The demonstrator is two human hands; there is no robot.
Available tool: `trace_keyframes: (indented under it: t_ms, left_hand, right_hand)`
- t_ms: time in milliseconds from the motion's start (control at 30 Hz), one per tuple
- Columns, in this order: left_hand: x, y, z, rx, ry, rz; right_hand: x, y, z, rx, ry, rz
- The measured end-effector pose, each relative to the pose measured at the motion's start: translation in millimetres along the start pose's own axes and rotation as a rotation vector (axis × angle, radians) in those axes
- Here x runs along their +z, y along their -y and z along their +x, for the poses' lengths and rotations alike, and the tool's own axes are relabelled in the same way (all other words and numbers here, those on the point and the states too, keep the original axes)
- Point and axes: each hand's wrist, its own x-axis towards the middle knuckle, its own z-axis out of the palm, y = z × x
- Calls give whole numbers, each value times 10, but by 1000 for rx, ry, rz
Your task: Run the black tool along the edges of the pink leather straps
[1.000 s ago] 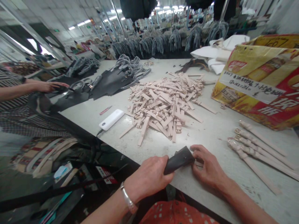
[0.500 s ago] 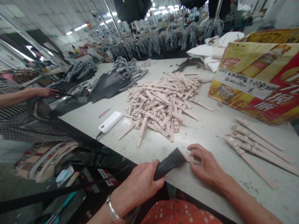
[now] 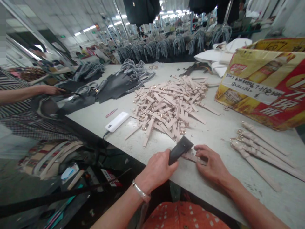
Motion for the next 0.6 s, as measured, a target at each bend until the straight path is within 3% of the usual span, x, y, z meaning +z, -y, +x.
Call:
trace_keyframes:
  t_ms: [167, 300, 467, 600]
  left_hand:
    - [-16, 137, -179, -23, 51, 24]
    - [-2, 83, -319, -28, 94, 71]
    - [14, -96, -168, -10, 112, 47]
    - [12, -59, 23, 7, 93, -63]
  right_hand:
    - [-9, 20, -3, 10, 2, 13]
    - [-7, 30, -2, 5, 7, 31]
    - [-9, 20, 12, 16, 2, 53]
    - [-8, 11, 25, 9, -6, 25]
